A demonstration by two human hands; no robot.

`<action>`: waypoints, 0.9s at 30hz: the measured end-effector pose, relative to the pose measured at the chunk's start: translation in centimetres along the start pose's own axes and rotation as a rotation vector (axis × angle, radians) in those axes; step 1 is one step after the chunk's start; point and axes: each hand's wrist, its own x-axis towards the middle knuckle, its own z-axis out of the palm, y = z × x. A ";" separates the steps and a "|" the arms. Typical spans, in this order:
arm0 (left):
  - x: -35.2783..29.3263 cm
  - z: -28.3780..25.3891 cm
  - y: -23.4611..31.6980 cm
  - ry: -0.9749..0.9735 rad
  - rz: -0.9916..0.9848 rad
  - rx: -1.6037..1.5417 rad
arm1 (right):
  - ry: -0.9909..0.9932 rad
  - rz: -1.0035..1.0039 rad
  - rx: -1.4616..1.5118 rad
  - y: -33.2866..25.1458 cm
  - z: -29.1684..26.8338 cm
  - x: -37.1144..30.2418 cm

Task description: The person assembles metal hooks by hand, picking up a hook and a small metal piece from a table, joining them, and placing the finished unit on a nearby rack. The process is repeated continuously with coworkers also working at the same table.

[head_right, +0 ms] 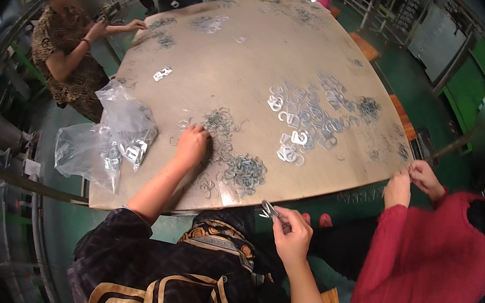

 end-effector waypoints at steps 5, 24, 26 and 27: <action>0.3 0.7 -0.2 -0.088 0.061 0.066 | 0.012 -0.047 -0.021 0.4 0.1 -0.1; 3.5 -1.5 0.5 -0.388 0.314 0.020 | 0.016 -0.002 -0.004 0.9 0.3 -0.2; 3.4 -4.5 2.4 -0.363 0.171 -0.333 | 0.032 0.049 0.057 1.5 0.5 -0.3; 3.5 -5.7 3.8 -0.361 0.097 -0.510 | 0.034 0.050 0.054 1.4 0.6 -0.2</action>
